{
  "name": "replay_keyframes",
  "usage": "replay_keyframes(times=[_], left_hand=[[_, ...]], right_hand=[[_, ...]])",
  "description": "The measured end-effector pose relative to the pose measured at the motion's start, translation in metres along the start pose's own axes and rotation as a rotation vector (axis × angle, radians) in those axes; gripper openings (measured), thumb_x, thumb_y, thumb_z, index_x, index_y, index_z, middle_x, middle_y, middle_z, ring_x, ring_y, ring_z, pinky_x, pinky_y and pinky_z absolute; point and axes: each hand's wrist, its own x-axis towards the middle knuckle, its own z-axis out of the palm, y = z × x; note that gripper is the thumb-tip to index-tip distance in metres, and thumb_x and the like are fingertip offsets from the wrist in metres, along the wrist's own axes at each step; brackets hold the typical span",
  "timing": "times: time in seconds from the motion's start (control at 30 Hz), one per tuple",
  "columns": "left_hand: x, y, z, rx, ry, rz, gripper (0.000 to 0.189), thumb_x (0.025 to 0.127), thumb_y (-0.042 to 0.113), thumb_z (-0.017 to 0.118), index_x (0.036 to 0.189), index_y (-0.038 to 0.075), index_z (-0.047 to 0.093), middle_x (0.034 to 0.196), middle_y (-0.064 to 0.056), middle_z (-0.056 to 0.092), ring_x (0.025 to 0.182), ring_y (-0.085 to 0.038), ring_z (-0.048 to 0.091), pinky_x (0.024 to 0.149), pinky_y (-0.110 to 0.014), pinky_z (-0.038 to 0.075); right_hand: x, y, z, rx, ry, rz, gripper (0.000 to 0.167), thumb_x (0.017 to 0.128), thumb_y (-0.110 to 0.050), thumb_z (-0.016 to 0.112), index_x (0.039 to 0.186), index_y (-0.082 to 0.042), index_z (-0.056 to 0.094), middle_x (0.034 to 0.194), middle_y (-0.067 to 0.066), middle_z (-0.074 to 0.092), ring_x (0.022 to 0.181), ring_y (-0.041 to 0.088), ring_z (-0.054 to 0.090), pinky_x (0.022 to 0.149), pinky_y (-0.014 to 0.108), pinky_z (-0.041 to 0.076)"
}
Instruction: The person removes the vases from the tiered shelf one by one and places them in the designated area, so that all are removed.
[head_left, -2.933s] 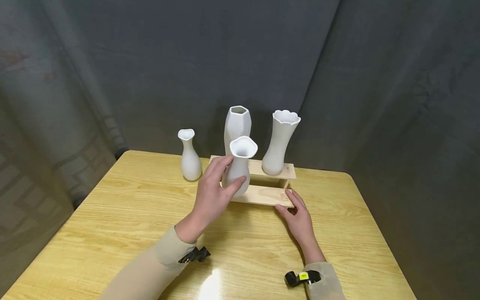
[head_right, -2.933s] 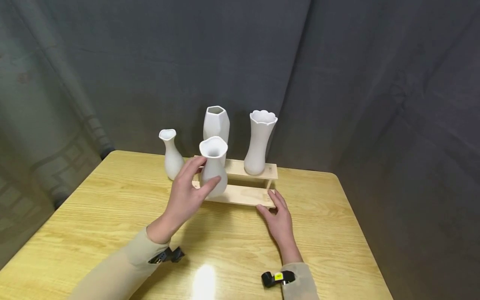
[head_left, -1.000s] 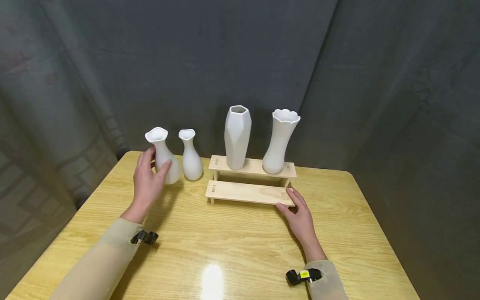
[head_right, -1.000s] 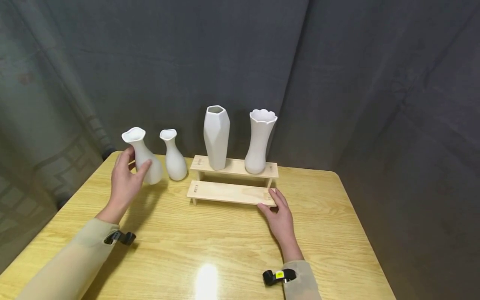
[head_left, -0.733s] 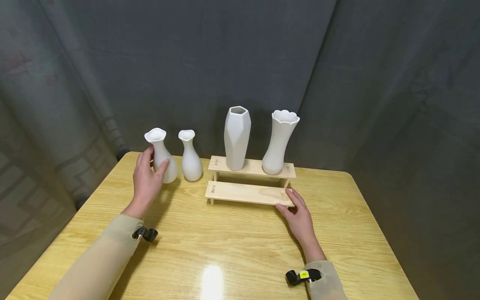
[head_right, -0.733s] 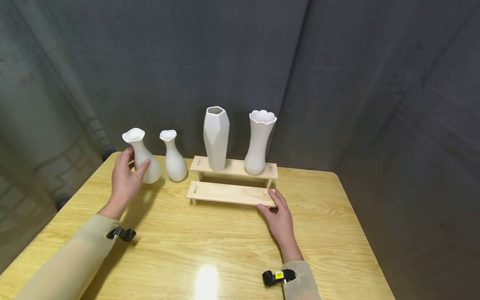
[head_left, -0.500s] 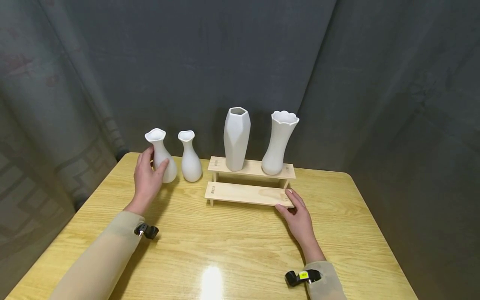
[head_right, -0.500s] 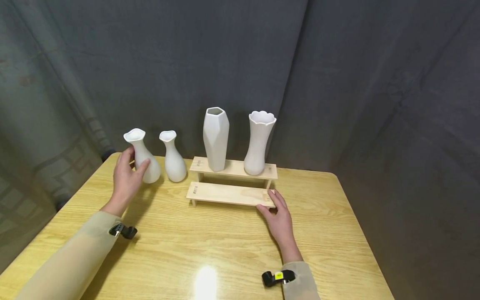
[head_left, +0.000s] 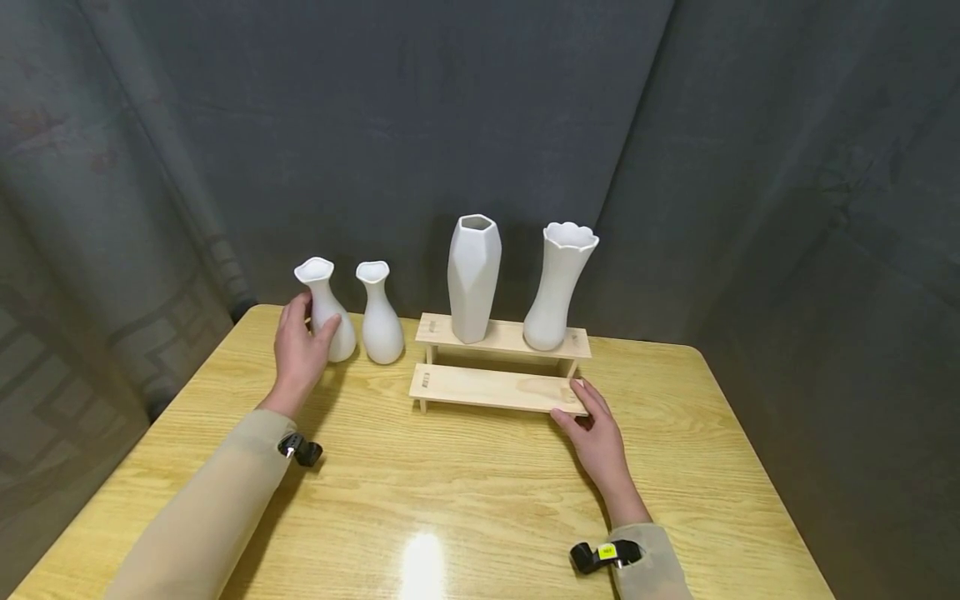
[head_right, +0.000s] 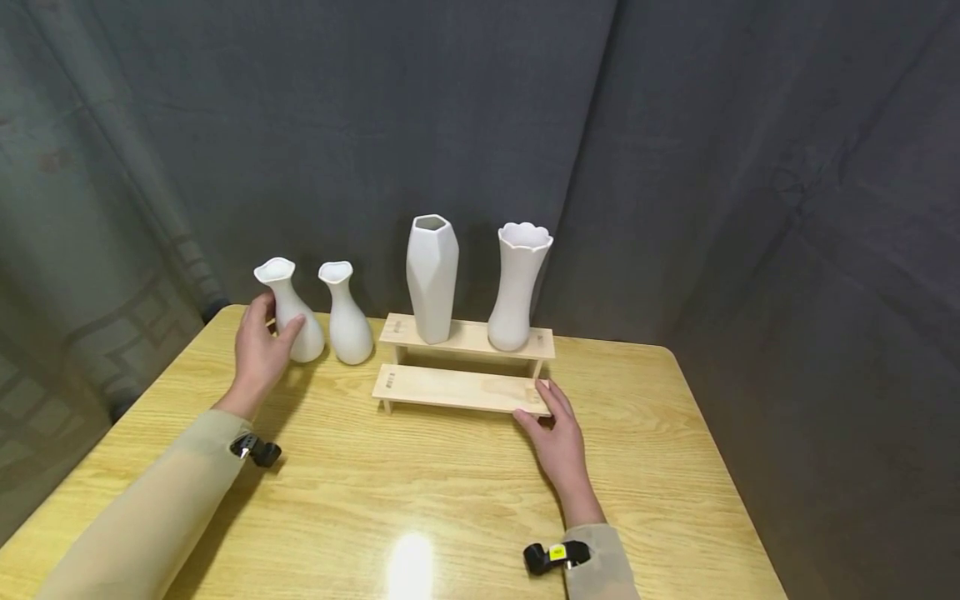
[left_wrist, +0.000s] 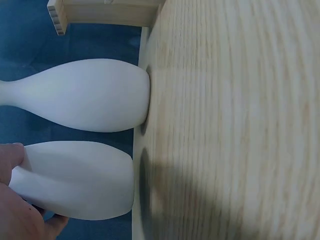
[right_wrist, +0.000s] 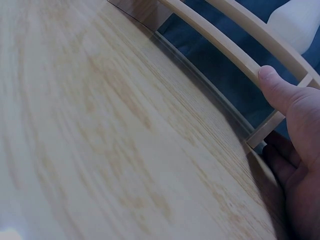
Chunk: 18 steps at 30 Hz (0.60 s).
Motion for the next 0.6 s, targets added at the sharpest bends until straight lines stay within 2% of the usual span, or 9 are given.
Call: replay_keyframes(times=[0.3,0.6], left_hand=[[0.004,-0.005,0.005,0.010,-0.017,-0.036,0.057,0.107,0.008,0.073,0.156,-0.005,0.048,0.150,-0.031,0.051,0.142,-0.049,0.053,0.119,-0.061,0.045],[0.007,-0.012,0.010,0.019,-0.024,-0.036,0.057,0.106,0.007,0.073,0.156,-0.005,0.048,0.150,-0.031,0.052,0.142,-0.048,0.053,0.119,-0.060,0.045]], right_hand=[[0.000,0.000,-0.001,0.005,0.001,-0.006,0.074,0.105,-0.029,0.080,0.169,-0.014,0.046,0.180,0.013,0.026,0.162,0.036,0.034,0.124,0.050,0.041],[0.000,0.001,0.000,0.004,0.002,-0.007,0.075,0.105,-0.030,0.080,0.169,-0.015,0.046,0.180,0.013,0.026,0.161,0.035,0.035,0.124,0.050,0.042]])
